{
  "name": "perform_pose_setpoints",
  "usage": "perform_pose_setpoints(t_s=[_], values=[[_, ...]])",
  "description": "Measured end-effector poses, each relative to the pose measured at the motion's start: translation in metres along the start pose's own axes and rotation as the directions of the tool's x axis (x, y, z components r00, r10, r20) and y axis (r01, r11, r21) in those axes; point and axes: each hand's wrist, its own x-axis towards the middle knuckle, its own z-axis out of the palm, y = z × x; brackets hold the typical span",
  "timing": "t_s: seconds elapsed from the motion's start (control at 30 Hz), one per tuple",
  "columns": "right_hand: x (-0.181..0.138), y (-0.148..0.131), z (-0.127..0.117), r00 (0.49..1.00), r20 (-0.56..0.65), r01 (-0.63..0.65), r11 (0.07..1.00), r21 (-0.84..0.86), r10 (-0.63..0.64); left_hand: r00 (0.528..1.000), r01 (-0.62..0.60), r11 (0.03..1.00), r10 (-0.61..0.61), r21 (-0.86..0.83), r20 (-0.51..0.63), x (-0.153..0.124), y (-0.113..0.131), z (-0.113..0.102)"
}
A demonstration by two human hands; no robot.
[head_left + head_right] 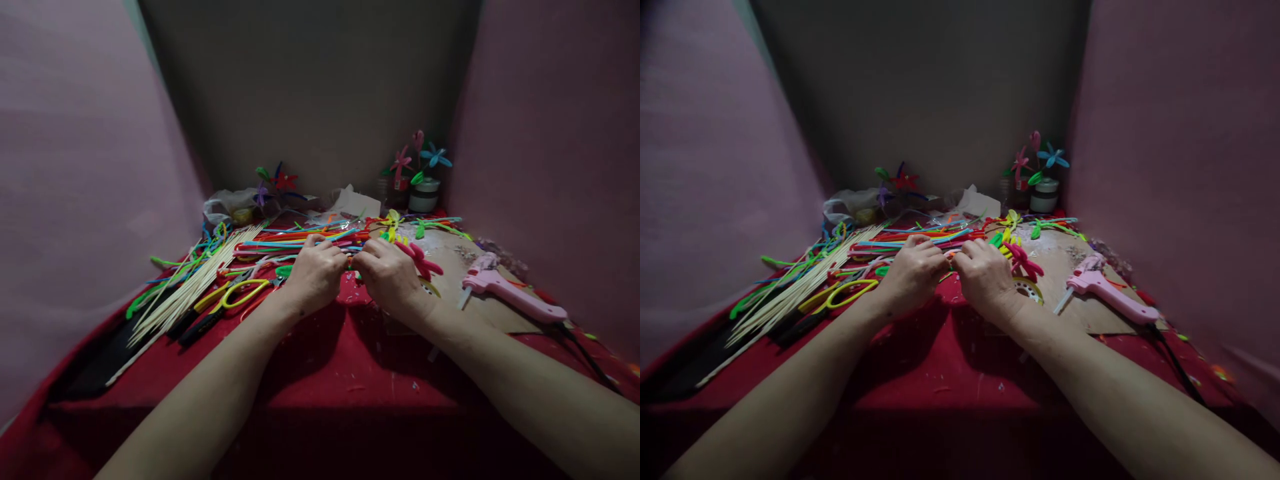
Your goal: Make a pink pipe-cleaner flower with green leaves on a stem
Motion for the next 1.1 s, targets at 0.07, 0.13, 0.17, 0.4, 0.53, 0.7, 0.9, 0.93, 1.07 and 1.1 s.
perform_pose_setpoints(t_s=[0.07,0.13,0.17,0.4,0.53,0.7,0.9,0.93,1.07,1.1], values=[[0.003,0.004,-0.001,0.996,0.048,-0.08,0.975,0.208,0.071,0.999,-0.051,0.998,0.051,-0.045,-0.003,0.0,-0.003,0.0],[0.005,0.008,-0.003,0.97,0.178,-0.231,0.867,0.441,0.167,0.996,-0.088,0.992,0.087,-0.089,-0.016,0.0,-0.005,-0.001],[0.006,0.01,-0.003,0.941,0.263,-0.323,0.788,0.524,0.211,0.995,-0.1,0.989,0.098,-0.106,-0.023,0.0,-0.006,-0.001],[0.003,0.02,-0.004,0.693,0.678,-0.719,0.163,0.676,0.245,0.991,-0.109,0.978,0.094,-0.177,-0.091,-0.001,-0.01,0.001],[0.005,0.013,-0.011,0.716,0.641,-0.698,0.313,0.644,0.277,0.99,-0.136,0.983,0.131,-0.12,-0.043,-0.001,-0.011,0.0],[0.007,0.002,-0.016,0.709,0.65,-0.702,0.36,0.614,0.274,0.988,-0.152,0.985,0.151,-0.086,-0.021,-0.001,-0.01,-0.003],[0.007,-0.001,-0.012,0.734,0.555,-0.652,0.174,0.738,0.392,0.953,0.028,0.995,-0.056,-0.097,-0.297,0.001,-0.003,-0.014],[0.008,-0.001,-0.011,0.742,0.528,-0.63,0.159,0.76,0.413,0.914,0.119,0.982,-0.166,-0.148,-0.37,0.001,-0.001,-0.016],[0.007,-0.001,-0.01,0.743,0.491,-0.582,0.078,0.809,0.454,0.787,0.41,0.591,-0.615,-0.695,-0.059,0.004,0.004,-0.015],[0.007,-0.002,-0.009,0.746,0.489,-0.575,0.067,0.815,0.453,0.775,0.453,0.4,-0.618,-0.797,0.131,0.004,0.005,-0.013]])
